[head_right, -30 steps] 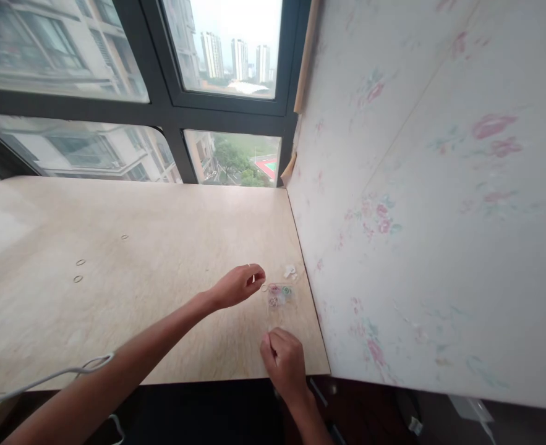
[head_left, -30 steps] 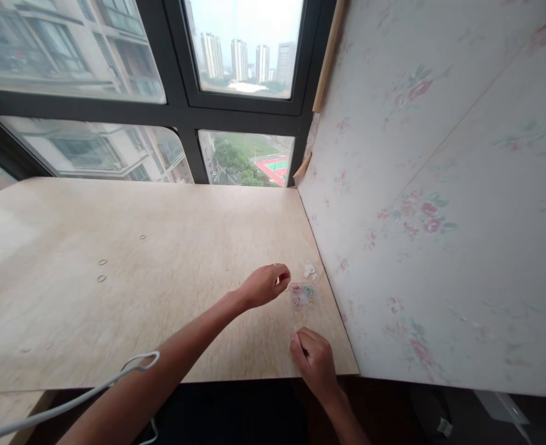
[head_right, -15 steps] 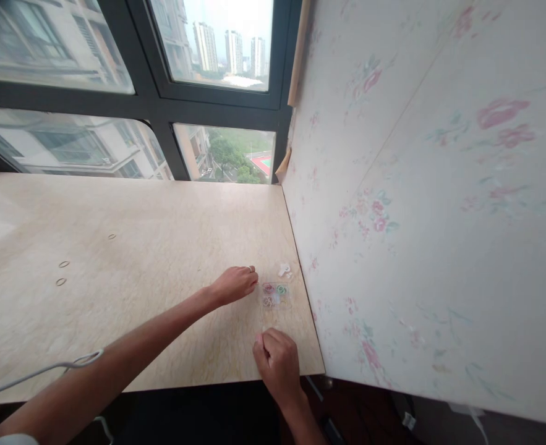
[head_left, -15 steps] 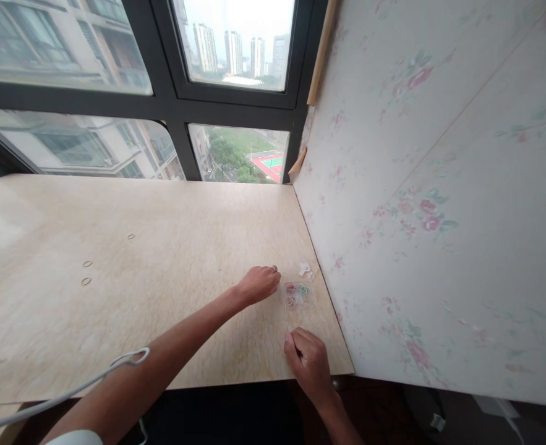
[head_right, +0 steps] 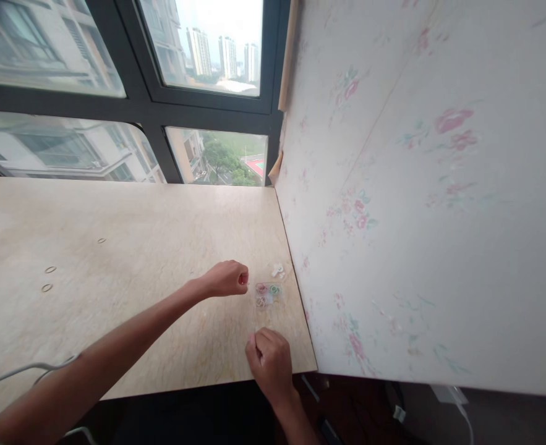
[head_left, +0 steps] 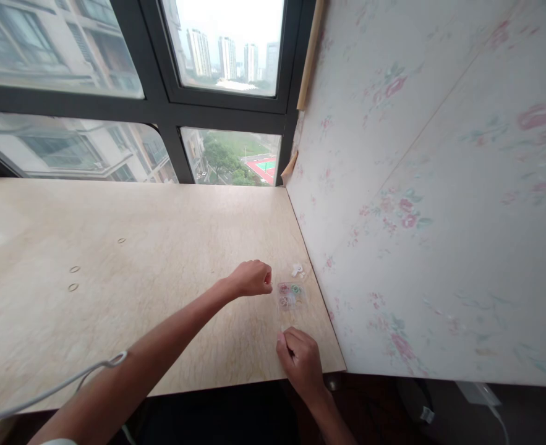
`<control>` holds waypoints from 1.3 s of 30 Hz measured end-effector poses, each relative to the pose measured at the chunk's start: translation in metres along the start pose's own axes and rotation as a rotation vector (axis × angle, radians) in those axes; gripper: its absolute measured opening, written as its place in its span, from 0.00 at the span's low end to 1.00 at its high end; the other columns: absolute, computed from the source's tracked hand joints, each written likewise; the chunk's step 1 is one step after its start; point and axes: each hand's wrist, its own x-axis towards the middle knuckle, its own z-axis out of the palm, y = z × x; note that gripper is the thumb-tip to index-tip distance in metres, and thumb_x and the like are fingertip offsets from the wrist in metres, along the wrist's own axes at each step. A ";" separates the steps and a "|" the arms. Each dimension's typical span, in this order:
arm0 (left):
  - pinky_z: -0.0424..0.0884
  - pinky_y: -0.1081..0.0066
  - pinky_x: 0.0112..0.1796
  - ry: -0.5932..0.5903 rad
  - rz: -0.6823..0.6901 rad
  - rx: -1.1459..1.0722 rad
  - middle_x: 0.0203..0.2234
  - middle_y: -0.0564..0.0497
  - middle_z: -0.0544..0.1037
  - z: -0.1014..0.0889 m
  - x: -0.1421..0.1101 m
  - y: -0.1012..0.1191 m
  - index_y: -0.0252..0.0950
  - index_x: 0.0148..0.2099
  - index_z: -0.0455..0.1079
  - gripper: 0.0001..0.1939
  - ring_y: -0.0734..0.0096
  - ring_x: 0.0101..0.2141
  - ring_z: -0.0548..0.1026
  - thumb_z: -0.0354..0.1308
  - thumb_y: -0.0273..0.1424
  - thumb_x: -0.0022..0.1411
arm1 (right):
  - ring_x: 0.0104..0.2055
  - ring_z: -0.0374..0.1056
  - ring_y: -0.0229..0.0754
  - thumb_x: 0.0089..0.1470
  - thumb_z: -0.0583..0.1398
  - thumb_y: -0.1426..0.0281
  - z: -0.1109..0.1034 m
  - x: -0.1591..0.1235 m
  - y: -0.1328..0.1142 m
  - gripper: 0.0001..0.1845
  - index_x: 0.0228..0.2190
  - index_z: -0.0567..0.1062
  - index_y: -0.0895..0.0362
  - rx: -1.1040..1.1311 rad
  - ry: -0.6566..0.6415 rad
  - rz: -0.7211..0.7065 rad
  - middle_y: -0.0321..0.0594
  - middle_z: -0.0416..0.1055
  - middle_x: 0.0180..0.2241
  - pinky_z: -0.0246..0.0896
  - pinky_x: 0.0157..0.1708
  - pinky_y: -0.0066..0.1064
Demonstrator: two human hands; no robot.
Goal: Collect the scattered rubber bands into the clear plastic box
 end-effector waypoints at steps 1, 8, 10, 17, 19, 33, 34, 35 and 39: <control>0.61 0.73 0.26 0.010 0.014 -0.103 0.24 0.50 0.75 -0.001 0.000 0.005 0.35 0.28 0.74 0.05 0.71 0.25 0.70 0.57 0.29 0.47 | 0.22 0.55 0.35 0.60 0.50 0.74 0.000 0.000 0.000 0.20 0.17 0.59 0.55 -0.006 0.006 -0.005 0.33 0.57 0.18 0.44 0.25 0.31; 0.59 0.75 0.24 -0.010 0.080 -0.366 0.20 0.53 0.73 0.018 0.012 0.047 0.34 0.29 0.76 0.08 0.75 0.23 0.67 0.57 0.27 0.46 | 0.23 0.56 0.36 0.59 0.51 0.75 -0.001 0.002 -0.003 0.19 0.17 0.62 0.55 0.001 0.007 0.003 0.34 0.60 0.18 0.44 0.25 0.32; 0.60 0.75 0.25 -0.004 0.091 -0.332 0.21 0.52 0.74 0.026 0.018 0.051 0.34 0.30 0.77 0.08 0.74 0.23 0.68 0.58 0.28 0.46 | 0.23 0.57 0.36 0.59 0.51 0.75 -0.001 0.001 -0.002 0.19 0.17 0.62 0.55 0.003 0.013 0.000 0.34 0.60 0.18 0.44 0.25 0.32; 0.62 0.73 0.27 -0.044 0.075 -0.197 0.24 0.50 0.77 0.040 0.027 0.049 0.37 0.31 0.78 0.09 0.69 0.26 0.72 0.58 0.27 0.47 | 0.23 0.58 0.37 0.59 0.51 0.75 0.000 0.000 -0.002 0.19 0.17 0.62 0.54 -0.011 0.016 0.008 0.35 0.60 0.18 0.45 0.26 0.32; 0.61 0.73 0.26 -0.043 0.069 -0.181 0.25 0.49 0.77 0.039 0.027 0.049 0.37 0.31 0.78 0.09 0.69 0.26 0.72 0.58 0.27 0.47 | 0.23 0.58 0.37 0.59 0.50 0.75 0.000 0.000 -0.002 0.19 0.17 0.62 0.54 -0.011 0.011 0.013 0.35 0.60 0.18 0.45 0.26 0.32; 0.47 0.75 0.22 0.453 -0.245 -0.587 0.16 0.60 0.48 0.025 -0.031 -0.013 0.39 0.21 0.44 0.18 0.79 0.19 0.49 0.53 0.32 0.52 | 0.22 0.54 0.35 0.59 0.51 0.75 0.000 -0.001 0.000 0.20 0.16 0.61 0.55 0.012 0.016 -0.001 0.33 0.58 0.18 0.44 0.24 0.31; 0.46 0.74 0.22 0.468 -0.286 -0.597 0.16 0.60 0.46 0.028 -0.040 -0.023 0.39 0.21 0.41 0.21 0.79 0.19 0.47 0.53 0.34 0.53 | 0.22 0.54 0.35 0.60 0.51 0.74 0.000 -0.001 0.001 0.20 0.16 0.61 0.55 0.019 0.013 0.005 0.33 0.58 0.18 0.44 0.24 0.31; 0.45 0.74 0.22 0.475 -0.324 -0.606 0.16 0.59 0.44 0.032 -0.051 -0.032 0.39 0.21 0.40 0.22 0.79 0.19 0.46 0.52 0.36 0.54 | 0.22 0.54 0.35 0.60 0.51 0.74 -0.001 -0.001 0.001 0.20 0.16 0.61 0.55 0.033 0.008 0.015 0.33 0.58 0.18 0.45 0.24 0.30; 0.43 0.72 0.22 0.534 -0.442 -0.607 0.17 0.58 0.44 0.046 -0.096 -0.067 0.39 0.21 0.39 0.25 0.78 0.19 0.46 0.49 0.44 0.58 | 0.22 0.58 0.35 0.62 0.51 0.69 -0.003 -0.001 0.000 0.22 0.16 0.64 0.56 0.191 -0.051 0.098 0.34 0.61 0.18 0.50 0.23 0.28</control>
